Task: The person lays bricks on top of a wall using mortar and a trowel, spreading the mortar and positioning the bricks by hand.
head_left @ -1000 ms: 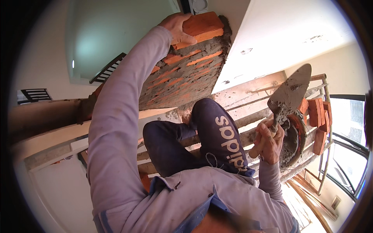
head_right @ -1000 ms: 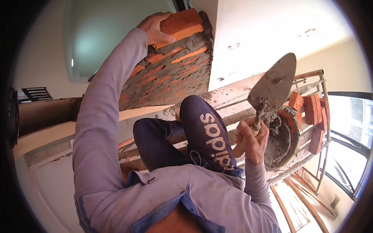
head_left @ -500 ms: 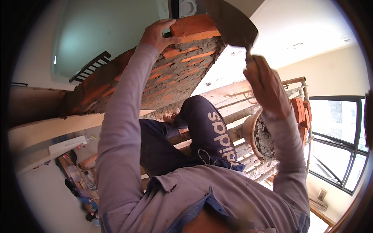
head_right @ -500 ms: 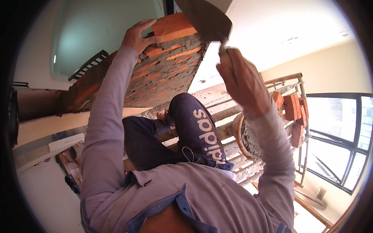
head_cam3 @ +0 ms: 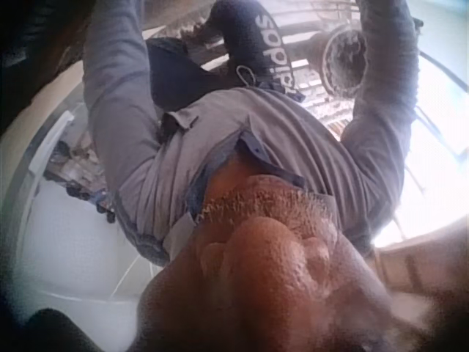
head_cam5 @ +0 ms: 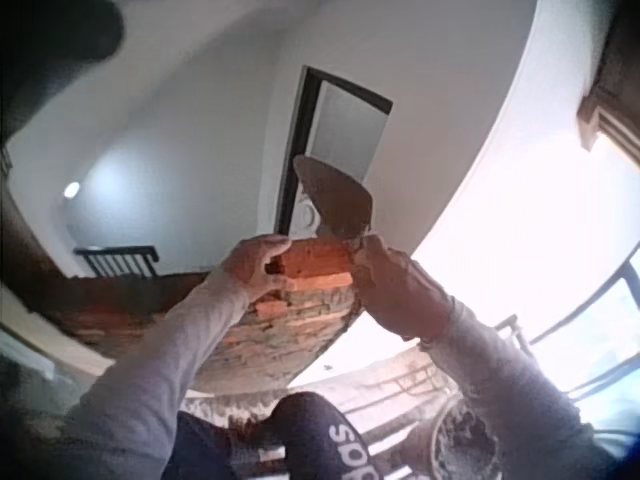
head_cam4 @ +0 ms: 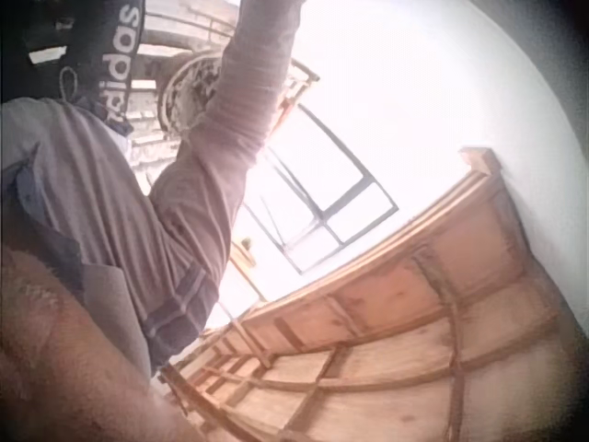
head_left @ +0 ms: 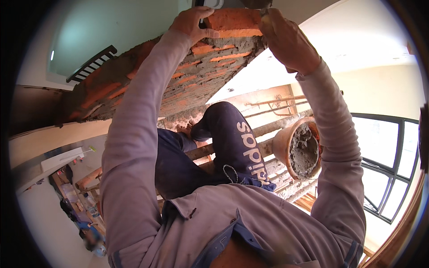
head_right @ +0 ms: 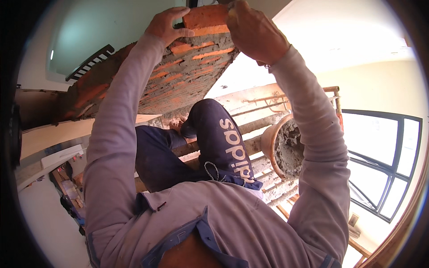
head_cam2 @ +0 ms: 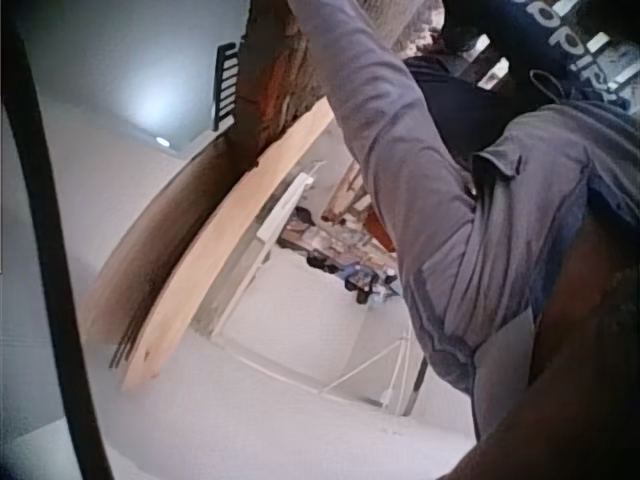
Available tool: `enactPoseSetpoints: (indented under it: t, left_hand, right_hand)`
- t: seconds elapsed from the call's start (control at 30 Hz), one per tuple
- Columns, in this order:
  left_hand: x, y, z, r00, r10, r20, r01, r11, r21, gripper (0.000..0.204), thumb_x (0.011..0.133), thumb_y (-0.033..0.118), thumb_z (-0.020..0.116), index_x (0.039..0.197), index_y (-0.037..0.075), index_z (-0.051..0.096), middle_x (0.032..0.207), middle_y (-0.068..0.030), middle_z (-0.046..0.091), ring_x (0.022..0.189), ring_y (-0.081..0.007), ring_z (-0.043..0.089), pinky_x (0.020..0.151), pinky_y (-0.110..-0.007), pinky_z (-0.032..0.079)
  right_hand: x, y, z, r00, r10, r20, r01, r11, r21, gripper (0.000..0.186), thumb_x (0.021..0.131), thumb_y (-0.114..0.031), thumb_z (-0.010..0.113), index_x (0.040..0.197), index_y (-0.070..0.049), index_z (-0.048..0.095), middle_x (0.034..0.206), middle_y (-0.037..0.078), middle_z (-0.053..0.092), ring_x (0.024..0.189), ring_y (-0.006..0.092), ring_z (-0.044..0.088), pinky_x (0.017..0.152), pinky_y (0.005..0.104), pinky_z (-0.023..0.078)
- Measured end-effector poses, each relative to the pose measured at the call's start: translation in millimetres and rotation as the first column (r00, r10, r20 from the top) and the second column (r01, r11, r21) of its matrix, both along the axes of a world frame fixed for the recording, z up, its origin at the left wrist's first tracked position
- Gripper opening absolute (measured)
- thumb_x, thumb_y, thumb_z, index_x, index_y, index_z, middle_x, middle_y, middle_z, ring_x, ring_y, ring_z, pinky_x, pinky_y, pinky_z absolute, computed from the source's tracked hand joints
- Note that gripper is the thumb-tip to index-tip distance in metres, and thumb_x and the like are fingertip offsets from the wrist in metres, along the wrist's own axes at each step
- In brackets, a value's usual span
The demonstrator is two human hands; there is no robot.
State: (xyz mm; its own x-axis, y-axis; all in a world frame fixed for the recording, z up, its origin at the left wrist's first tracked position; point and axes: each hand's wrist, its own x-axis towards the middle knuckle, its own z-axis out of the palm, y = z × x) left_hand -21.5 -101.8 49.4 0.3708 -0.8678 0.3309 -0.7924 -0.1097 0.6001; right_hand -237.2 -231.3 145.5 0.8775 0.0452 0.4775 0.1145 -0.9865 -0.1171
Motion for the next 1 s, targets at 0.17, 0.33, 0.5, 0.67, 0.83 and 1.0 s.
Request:
enactPoseSetpoints:
  t: [0.17, 0.33, 0.5, 0.67, 0.83, 1.0]
  left_hand:
    - [0.4, 3.1, -11.6, 0.998, 0.019, 0.056, -0.020, 1.000, 0.018, 0.077, 0.068, 0.037, 0.084, 0.134, 0.009, 0.055, 0.140, -0.0106, 0.052, 0.129, -0.0272, 0.049, 0.109, -0.039, 0.040]
    - [8.4, -10.3, -5.8, 0.982, -0.189, -0.006, 0.188, 0.982, -0.028, 0.069, 0.069, 0.022, 0.085, 0.129, 0.001, 0.057, 0.134, -0.0193, 0.054, 0.124, -0.0327, 0.053, 0.106, -0.037, 0.042]
    - [6.0, -5.0, -20.6, 0.992, -0.112, 0.055, 0.117, 0.989, -0.086, 0.071, 0.069, 0.025, 0.085, 0.128, -0.002, 0.057, 0.128, -0.0184, 0.056, 0.119, -0.0347, 0.054, 0.104, -0.040, 0.043]
    - [6.4, -5.5, -18.0, 0.980, -0.082, 0.179, 0.100, 0.991, -0.093, 0.073, 0.071, 0.033, 0.083, 0.130, -0.001, 0.055, 0.129, -0.0187, 0.055, 0.120, -0.0345, 0.053, 0.104, -0.039, 0.043]
    - [-2.7, -4.8, -0.4, 0.992, -0.070, 0.107, 0.055, 0.989, 0.140, 0.078, 0.072, 0.037, 0.082, 0.133, -0.001, 0.052, 0.129, -0.0190, 0.055, 0.123, -0.0342, 0.051, 0.106, -0.039, 0.040]
    - [12.7, -3.7, -27.4, 0.978, -0.069, 0.199, 0.078, 0.996, -0.037, 0.079, 0.071, 0.039, 0.082, 0.133, -0.001, 0.053, 0.132, -0.0184, 0.053, 0.124, -0.0341, 0.050, 0.107, -0.039, 0.040]
  right_hand:
    - [-3.0, 21.4, 34.4, 0.773, -0.262, -0.578, 0.500, 0.812, 0.300, 0.020, 0.101, -0.020, 0.043, 0.104, -0.002, 0.051, 0.063, 0.014, 0.057, 0.045, 0.0214, 0.057, 0.039, 0.0360, 0.043]
    - [-3.0, -34.5, 2.2, 0.993, -0.048, -0.103, 0.044, 0.998, -0.044, 0.022, 0.100, -0.018, 0.045, 0.117, -0.006, 0.052, 0.059, 0.009, 0.053, 0.043, 0.0201, 0.056, 0.037, 0.0323, 0.044]
    - [14.5, 5.5, 117.8, 0.451, 0.174, -0.875, 0.760, 0.440, 0.479, 0.043, 0.085, -0.035, 0.064, 0.115, -0.005, 0.063, 0.090, 0.015, 0.070, 0.080, 0.0234, 0.066, 0.078, 0.0441, 0.051]
    - [-13.0, -27.1, 8.7, 0.991, -0.087, -0.104, 0.064, 0.975, -0.213, 0.024, 0.098, -0.030, 0.050, 0.109, -0.009, 0.054, 0.059, 0.004, 0.048, 0.040, 0.0118, 0.046, 0.035, 0.0299, 0.038]
    - [-15.9, -29.2, 24.5, 0.893, -0.292, -0.343, 0.385, 0.890, 0.245, 0.027, 0.097, -0.031, 0.051, 0.105, -0.005, 0.055, 0.056, 0.003, 0.045, 0.039, 0.0127, 0.042, 0.035, 0.0307, 0.036]
    - [-8.9, 4.9, 27.7, 0.783, -0.368, -0.501, 0.469, 0.879, 0.087, 0.018, 0.097, -0.022, 0.048, 0.104, -0.006, 0.056, 0.079, 0.010, 0.058, 0.063, 0.0208, 0.059, 0.054, 0.0353, 0.049]
